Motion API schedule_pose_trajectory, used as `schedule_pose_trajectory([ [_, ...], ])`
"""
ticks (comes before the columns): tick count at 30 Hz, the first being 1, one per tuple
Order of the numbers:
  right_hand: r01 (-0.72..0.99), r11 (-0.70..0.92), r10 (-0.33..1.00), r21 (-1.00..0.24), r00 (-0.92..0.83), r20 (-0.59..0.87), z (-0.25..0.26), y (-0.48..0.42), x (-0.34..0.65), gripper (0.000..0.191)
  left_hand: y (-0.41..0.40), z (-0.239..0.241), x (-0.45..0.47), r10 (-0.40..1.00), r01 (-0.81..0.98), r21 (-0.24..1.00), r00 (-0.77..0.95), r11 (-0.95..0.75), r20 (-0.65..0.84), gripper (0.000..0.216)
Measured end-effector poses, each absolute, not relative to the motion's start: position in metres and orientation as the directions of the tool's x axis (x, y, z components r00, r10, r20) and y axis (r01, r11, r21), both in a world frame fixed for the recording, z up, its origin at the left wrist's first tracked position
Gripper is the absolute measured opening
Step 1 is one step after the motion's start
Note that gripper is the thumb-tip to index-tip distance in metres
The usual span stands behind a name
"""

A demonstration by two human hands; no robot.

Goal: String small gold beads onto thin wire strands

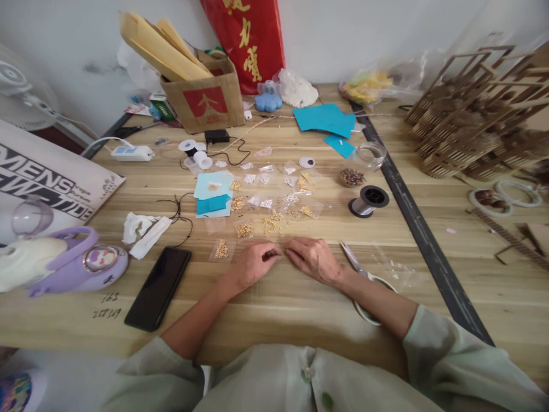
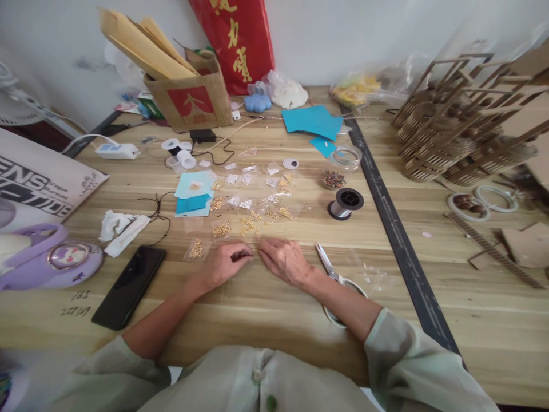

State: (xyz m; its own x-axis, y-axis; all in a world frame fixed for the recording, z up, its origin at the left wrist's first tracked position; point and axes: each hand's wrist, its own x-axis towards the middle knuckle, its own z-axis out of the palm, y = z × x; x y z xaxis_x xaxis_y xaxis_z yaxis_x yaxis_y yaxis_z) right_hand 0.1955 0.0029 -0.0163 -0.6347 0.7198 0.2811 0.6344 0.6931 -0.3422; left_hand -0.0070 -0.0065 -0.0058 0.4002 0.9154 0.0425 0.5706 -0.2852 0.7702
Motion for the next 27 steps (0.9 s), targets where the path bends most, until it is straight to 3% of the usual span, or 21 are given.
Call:
schedule_pose_trajectory([
  [12,0.648,0.701,0.712,-0.296,-0.659,0.243,-0.020,0.003,0.194,0.015,-0.007,-0.014,-0.002,0.827,0.505,0.677,0.477,-0.535,0.298,0.014],
  [27,0.669,0.696,0.718,-0.260,-0.646,0.259,-0.019,0.003,0.197,0.016,-0.006,-0.017,-0.004,0.804,0.601,0.549,0.526,-0.581,0.276,0.021],
])
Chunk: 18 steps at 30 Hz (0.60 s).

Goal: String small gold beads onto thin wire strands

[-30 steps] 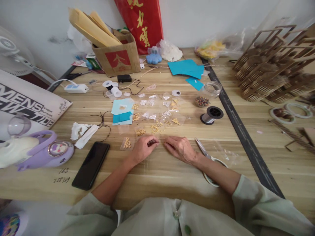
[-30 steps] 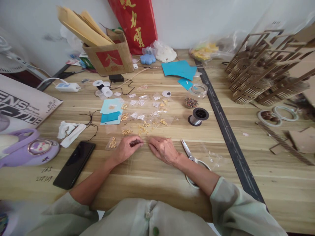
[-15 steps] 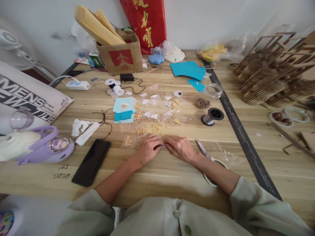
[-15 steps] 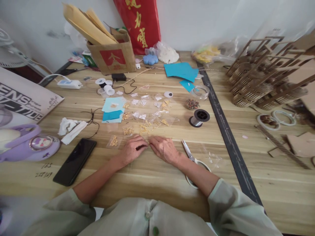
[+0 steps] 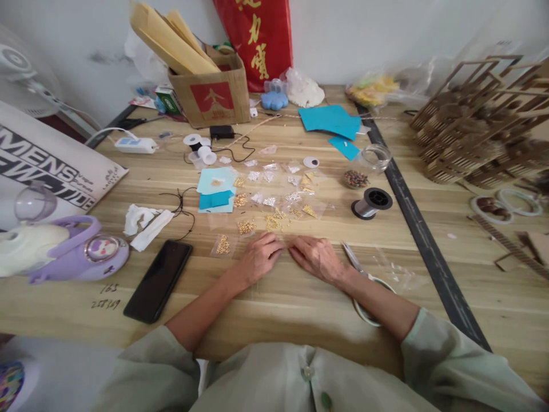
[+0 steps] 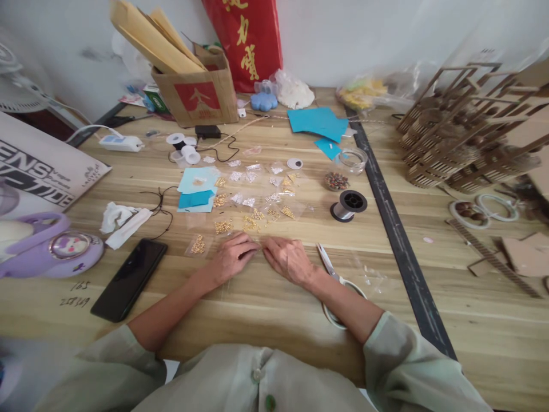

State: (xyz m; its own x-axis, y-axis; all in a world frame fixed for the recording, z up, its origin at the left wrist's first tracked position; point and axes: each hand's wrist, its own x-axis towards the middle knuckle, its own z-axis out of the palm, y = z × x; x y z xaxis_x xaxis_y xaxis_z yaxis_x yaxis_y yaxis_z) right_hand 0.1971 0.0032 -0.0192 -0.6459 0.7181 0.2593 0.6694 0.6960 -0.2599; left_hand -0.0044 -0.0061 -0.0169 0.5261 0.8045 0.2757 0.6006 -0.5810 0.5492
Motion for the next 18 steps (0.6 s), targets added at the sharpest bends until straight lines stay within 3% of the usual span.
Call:
schedule_pose_trajectory([
  [9,0.655,0.698,0.716,-0.287,-0.641,0.277,-0.0245,0.0052,0.2014,0.016,-0.0045,-0.0199,-0.0043,0.797,0.637,0.485,0.533,-0.599,0.283,0.019],
  [18,0.646,0.683,0.730,-0.342,-0.614,0.299,-0.0249,0.0066,0.2015,0.014,-0.0067,-0.0176,-0.0061,0.796,0.622,0.507,0.535,-0.597,0.282,0.017],
])
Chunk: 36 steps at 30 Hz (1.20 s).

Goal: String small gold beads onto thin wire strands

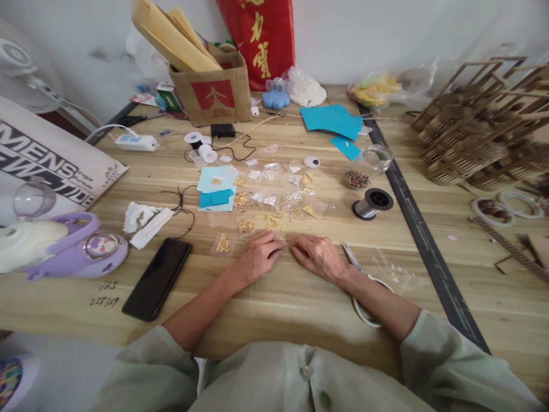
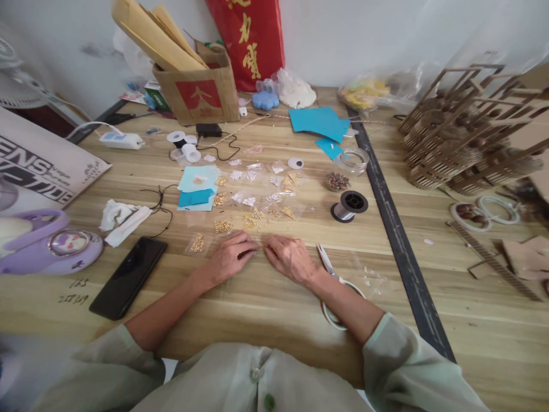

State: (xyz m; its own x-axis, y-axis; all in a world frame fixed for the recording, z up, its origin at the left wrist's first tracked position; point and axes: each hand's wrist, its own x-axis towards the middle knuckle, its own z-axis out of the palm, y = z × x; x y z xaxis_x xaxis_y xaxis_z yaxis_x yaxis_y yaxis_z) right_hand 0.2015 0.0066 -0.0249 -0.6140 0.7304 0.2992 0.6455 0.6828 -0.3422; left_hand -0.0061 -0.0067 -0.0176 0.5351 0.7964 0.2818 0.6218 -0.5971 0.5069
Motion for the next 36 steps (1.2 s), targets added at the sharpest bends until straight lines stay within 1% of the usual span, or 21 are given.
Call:
schedule_pose_trajectory([
  [4,0.644,0.678,0.734,-0.353,-0.613,0.292,-0.025,0.007,0.202,0.015,-0.006,-0.019,-0.006,0.811,0.627,0.525,0.518,-0.576,0.271,0.016],
  [12,0.633,0.665,0.745,-0.396,-0.599,0.294,-0.024,0.006,0.202,0.016,-0.002,-0.014,-0.004,0.859,0.647,0.586,0.476,-0.487,0.189,0.019],
  [19,0.599,0.674,0.736,-0.432,-0.597,0.320,-0.023,0.006,0.201,0.016,-0.001,-0.011,0.002,0.867,0.688,0.552,0.476,-0.472,0.148,0.016],
  [25,0.545,0.670,0.733,-0.504,-0.593,0.333,-0.019,0.005,0.200,0.016,-0.003,-0.015,0.006,0.861,0.684,0.536,0.468,-0.495,0.198,0.015],
  [30,0.568,0.633,0.765,-0.526,-0.563,0.312,-0.017,0.005,0.200,0.017,-0.002,-0.016,0.006,0.872,0.644,0.592,0.413,-0.484,0.263,0.006],
  [33,0.571,0.622,0.772,-0.536,-0.559,0.303,-0.017,0.005,0.201,0.017,0.000,-0.017,0.005,0.875,0.587,0.652,0.375,-0.479,0.306,0.007],
  [36,0.580,0.619,0.776,-0.530,-0.554,0.301,-0.019,0.005,0.201,0.017,0.000,-0.019,0.005,0.899,0.535,0.727,0.325,-0.430,0.293,0.008],
])
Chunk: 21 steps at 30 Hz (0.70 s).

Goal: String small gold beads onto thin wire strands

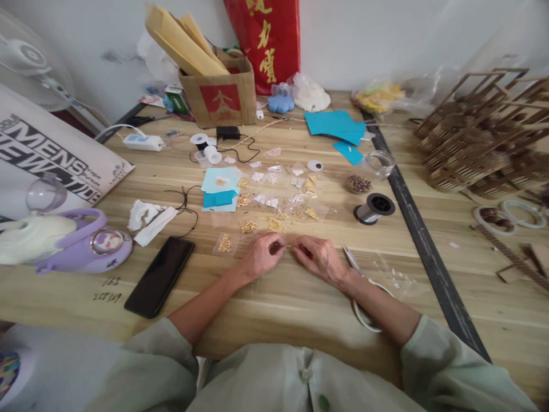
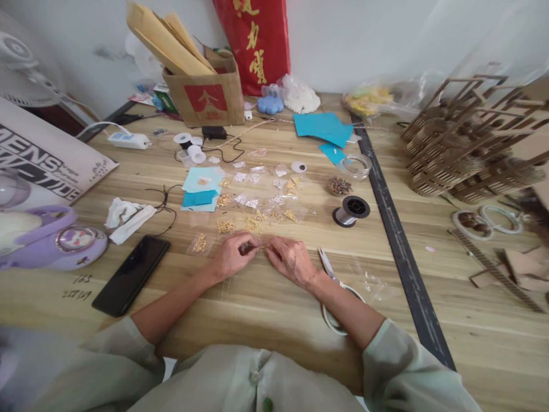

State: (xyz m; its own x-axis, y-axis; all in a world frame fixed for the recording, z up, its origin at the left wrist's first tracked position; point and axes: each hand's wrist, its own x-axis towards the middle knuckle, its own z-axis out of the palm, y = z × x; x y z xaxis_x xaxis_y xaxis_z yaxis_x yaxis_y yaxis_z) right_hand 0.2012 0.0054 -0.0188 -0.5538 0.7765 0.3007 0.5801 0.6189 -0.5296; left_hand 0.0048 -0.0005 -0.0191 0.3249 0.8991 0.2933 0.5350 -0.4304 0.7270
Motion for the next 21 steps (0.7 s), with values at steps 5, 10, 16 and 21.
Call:
schedule_pose_trajectory([
  [5,0.585,0.621,0.775,-0.521,-0.557,0.299,-0.0213,0.0055,0.2017,0.016,-0.0011,-0.0234,0.0047,0.919,0.490,0.783,0.288,-0.382,0.268,0.007],
  [10,0.573,0.630,0.767,-0.524,-0.563,0.307,-0.0210,0.0060,0.2021,0.015,0.0006,-0.0223,0.0030,0.898,0.520,0.738,0.323,-0.431,0.297,0.017],
  [16,0.577,0.642,0.760,-0.504,-0.564,0.323,-0.0218,0.0060,0.2013,0.017,0.0003,-0.0194,0.0007,0.836,0.566,0.622,0.443,-0.542,0.325,0.018],
  [21,0.580,0.647,0.757,-0.495,-0.564,0.328,-0.0206,0.0052,0.2006,0.018,-0.0008,-0.0168,-0.0003,0.807,0.617,0.521,0.472,-0.590,0.356,0.011],
])
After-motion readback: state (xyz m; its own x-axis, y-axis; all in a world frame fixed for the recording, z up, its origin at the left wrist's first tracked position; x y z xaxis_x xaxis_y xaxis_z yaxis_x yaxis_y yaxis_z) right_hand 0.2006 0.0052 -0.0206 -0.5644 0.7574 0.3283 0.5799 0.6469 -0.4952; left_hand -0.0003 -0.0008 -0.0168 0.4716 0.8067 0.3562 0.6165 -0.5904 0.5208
